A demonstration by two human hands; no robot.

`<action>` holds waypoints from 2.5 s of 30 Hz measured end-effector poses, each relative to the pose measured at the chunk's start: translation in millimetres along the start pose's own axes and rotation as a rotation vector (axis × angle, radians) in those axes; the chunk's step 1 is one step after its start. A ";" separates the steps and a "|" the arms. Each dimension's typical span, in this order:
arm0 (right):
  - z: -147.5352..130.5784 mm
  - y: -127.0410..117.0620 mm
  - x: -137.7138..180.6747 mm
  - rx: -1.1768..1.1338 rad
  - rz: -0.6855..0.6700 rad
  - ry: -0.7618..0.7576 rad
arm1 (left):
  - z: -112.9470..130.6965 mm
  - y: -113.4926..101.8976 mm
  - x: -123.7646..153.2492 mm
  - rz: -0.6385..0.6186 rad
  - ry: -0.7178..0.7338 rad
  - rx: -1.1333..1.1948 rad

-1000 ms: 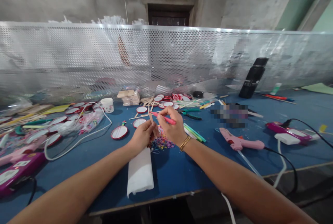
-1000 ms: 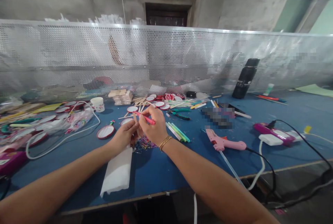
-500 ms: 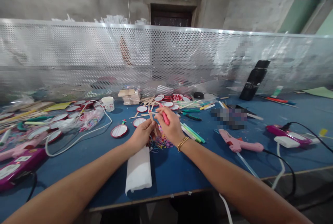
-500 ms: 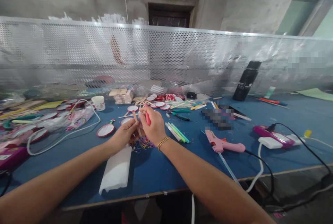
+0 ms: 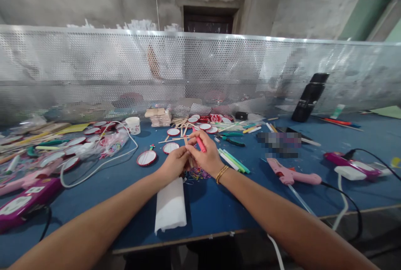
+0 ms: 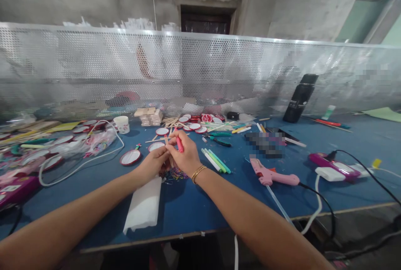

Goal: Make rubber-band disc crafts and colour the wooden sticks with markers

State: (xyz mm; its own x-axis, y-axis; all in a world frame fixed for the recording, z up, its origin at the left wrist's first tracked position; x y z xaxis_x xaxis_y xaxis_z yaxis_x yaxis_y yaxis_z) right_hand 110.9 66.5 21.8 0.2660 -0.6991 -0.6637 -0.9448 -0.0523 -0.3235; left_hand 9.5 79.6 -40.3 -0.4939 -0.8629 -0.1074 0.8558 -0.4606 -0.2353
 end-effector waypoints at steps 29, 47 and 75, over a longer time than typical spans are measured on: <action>-12.4 -8.9 7.1 -0.088 0.092 -0.052 | 1.6 -19.0 7.2 0.082 -0.033 0.038; -42.7 -16.7 15.8 0.240 0.133 -0.173 | 9.7 -10.3 17.6 0.038 0.011 0.036; -46.0 -11.6 14.7 0.230 0.093 -0.207 | 8.8 -7.9 17.2 0.015 -0.002 0.002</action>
State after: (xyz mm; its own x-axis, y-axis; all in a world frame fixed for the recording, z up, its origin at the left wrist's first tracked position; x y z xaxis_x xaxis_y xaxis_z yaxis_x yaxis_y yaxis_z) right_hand 116.9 24.1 46.8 0.2362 -0.5322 -0.8130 -0.9050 0.1841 -0.3835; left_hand -4.4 66.6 -31.7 -0.4811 -0.8699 -0.1090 0.8633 -0.4484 -0.2316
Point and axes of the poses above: each hand's wrist, its own x-axis away from the middle knuckle, its own y-axis out of the palm, z = x × y, the point moved 10 cm from there along -x, towards the middle knuckle, and after that the axes turned 12 degrees about -z, right-handed, at the moved point
